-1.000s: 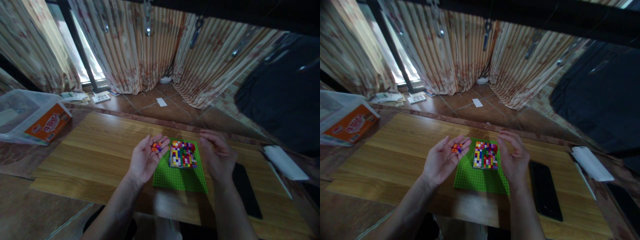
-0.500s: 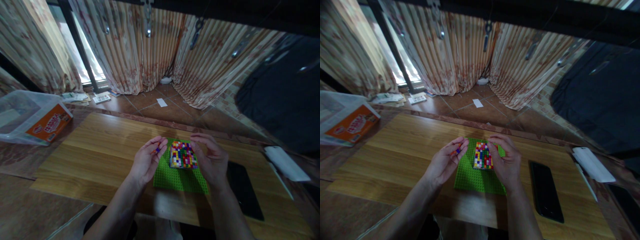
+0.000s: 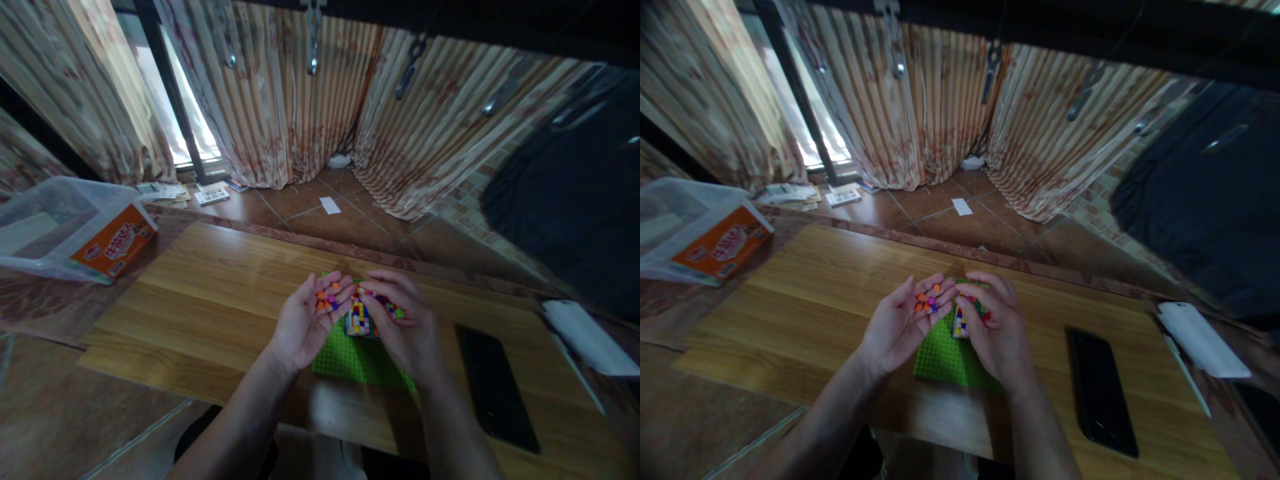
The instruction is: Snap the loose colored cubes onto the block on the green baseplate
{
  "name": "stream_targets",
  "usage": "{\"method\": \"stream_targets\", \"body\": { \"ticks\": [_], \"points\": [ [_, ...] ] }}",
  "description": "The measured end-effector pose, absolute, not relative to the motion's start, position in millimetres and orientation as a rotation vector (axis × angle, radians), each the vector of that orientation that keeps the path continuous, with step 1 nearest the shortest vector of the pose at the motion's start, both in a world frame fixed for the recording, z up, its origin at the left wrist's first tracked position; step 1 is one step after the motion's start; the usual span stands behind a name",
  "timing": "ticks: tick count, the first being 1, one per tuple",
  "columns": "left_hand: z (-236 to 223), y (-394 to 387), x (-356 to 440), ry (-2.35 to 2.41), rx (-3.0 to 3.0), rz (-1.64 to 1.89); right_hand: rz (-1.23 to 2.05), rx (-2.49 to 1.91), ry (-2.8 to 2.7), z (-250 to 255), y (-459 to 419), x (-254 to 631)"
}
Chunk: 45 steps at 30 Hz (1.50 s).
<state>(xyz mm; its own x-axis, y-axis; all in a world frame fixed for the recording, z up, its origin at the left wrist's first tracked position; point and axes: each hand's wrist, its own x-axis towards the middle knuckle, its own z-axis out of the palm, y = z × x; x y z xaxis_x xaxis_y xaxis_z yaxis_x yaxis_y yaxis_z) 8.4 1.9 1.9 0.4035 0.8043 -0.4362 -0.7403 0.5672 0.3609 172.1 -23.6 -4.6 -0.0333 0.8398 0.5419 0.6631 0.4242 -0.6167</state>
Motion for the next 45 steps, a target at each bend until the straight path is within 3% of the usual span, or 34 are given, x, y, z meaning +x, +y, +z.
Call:
{"method": "stream_targets", "body": {
  "ticks": [13,31,45],
  "points": [
    [6,-2,9,0.522,0.126,0.866,0.185,-1.436,-1.860,-10,-22,158],
    [-4,7,6,0.780,0.064,1.042,0.543,-1.503,-1.313,-19,-14,202],
    [-6,8,5,0.796,0.054,1.071,0.686,-1.526,-1.324,-32,-11,206]
  ]
}}
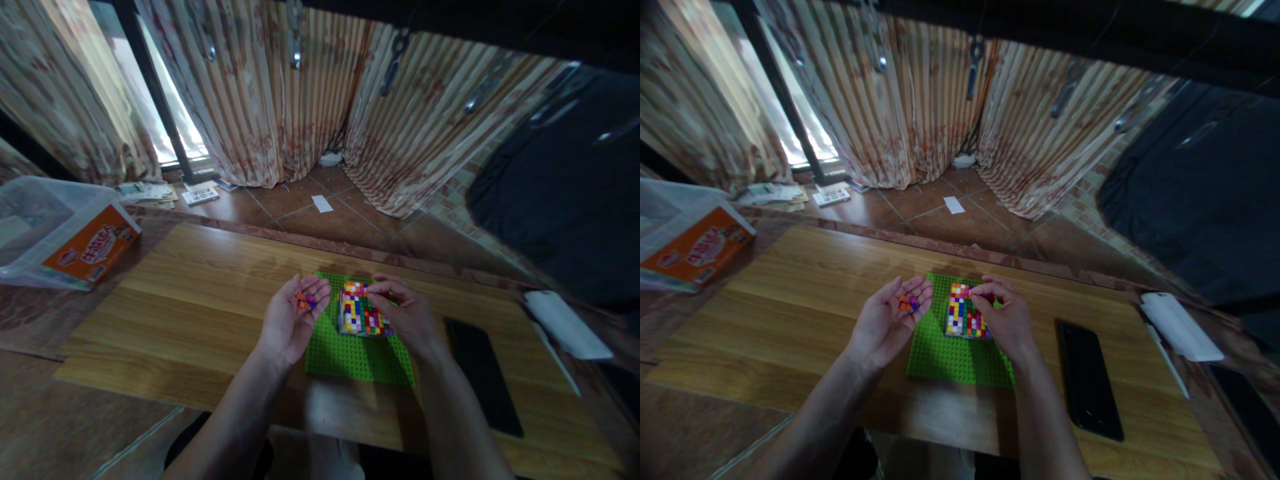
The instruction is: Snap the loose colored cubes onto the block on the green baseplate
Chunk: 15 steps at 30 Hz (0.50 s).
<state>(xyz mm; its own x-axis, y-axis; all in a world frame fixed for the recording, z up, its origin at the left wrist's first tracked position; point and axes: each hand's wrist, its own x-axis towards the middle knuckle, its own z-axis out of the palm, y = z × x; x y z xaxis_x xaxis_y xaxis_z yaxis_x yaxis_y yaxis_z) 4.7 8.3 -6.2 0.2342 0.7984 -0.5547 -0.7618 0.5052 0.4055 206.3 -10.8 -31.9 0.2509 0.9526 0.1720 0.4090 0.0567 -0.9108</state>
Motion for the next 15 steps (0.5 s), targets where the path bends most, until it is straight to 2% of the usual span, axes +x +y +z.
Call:
{"method": "stream_targets", "body": {
  "ticks": [15],
  "points": [
    [-7.5,8.5,4.6,0.803,0.058,1.066,0.924,-1.482,-1.115,-26.9,-9.5,197.8]
  ]
}}
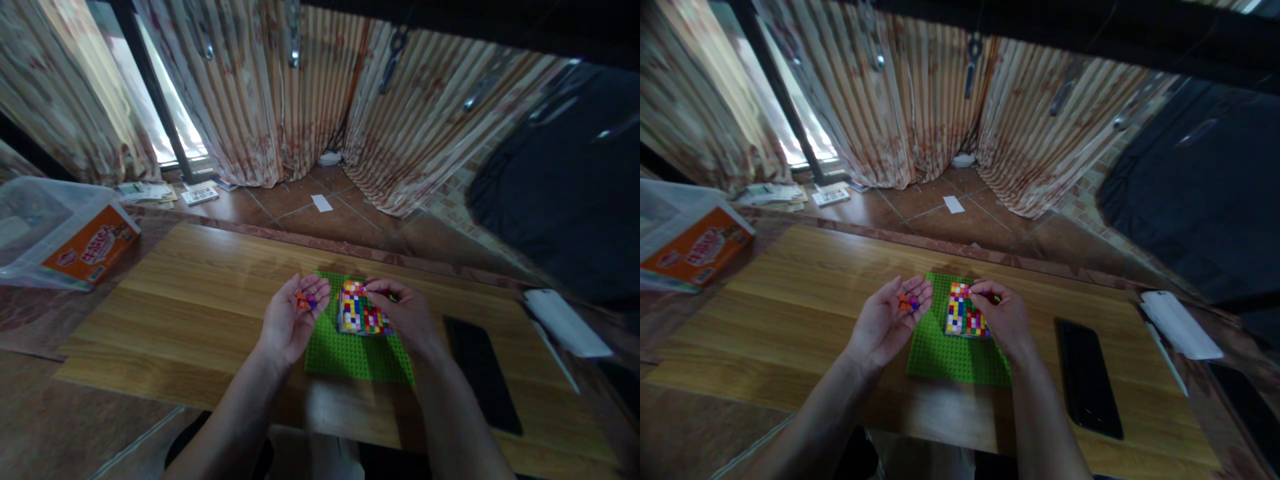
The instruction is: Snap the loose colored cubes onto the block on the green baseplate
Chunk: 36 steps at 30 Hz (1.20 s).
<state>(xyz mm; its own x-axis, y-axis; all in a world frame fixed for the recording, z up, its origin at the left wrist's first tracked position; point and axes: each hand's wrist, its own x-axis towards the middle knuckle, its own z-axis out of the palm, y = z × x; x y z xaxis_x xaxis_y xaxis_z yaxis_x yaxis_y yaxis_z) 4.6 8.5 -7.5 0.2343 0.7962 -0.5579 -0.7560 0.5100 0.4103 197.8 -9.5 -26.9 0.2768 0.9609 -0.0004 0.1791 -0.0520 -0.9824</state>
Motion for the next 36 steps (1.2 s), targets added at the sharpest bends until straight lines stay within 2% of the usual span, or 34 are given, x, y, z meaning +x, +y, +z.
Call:
{"method": "stream_targets", "body": {
  "ticks": [10,16,24,31,36],
  "points": [
    [-4,5,6,0.727,0.088,1.051,0.885,-1.526,-1.150,-32,-9,203],
    [1,3,7,0.650,0.091,1.031,0.493,-1.402,-1.340,-15,-18,191],
    [1,1,7,0.599,0.097,1.033,0.442,-1.395,-1.765,-4,-29,145],
    [4,-1,9,0.529,0.086,1.081,0.322,-1.529,-1.772,-7,-30,128],
    [5,-1,8,0.521,0.084,1.075,0.355,-1.488,-1.708,-6,-29,128]
  ]
}}
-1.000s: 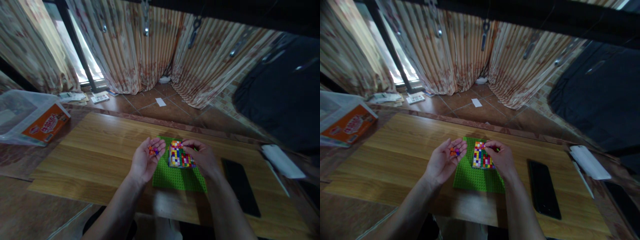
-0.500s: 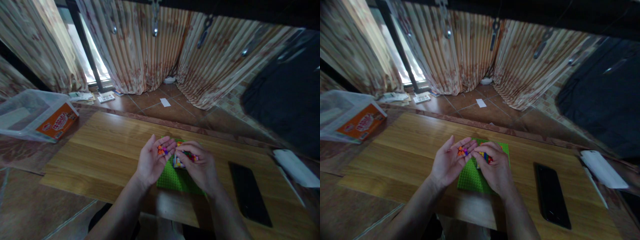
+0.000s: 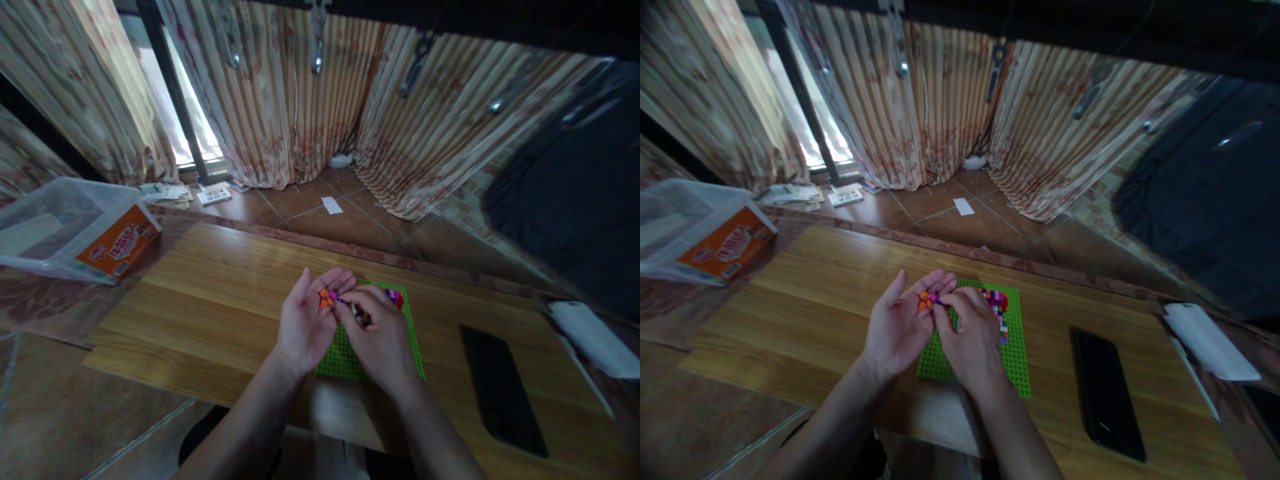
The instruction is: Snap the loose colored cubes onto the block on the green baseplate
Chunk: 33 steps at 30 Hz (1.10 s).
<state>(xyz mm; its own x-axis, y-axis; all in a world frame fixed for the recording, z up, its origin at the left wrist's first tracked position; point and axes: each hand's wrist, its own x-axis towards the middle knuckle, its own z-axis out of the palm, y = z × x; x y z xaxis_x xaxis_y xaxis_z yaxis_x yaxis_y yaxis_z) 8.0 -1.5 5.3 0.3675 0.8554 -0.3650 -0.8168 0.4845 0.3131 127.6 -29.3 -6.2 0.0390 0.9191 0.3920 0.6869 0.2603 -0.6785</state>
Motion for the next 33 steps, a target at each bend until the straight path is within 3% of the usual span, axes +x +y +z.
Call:
{"method": "stream_targets", "body": {
  "ticks": [8,14,27,33],
  "points": [
    [3,0,7,0.621,0.060,1.063,0.675,-1.385,-1.021,-4,-23,157],
    [2,2,7,0.690,0.053,1.072,0.705,-1.274,-0.846,-5,-16,185],
    [-3,4,10,0.704,0.053,1.072,0.310,-1.494,-1.760,-9,-24,191],
    [-3,4,10,0.701,0.042,1.074,0.210,-1.514,-1.878,-18,-19,192]
  ]
}}
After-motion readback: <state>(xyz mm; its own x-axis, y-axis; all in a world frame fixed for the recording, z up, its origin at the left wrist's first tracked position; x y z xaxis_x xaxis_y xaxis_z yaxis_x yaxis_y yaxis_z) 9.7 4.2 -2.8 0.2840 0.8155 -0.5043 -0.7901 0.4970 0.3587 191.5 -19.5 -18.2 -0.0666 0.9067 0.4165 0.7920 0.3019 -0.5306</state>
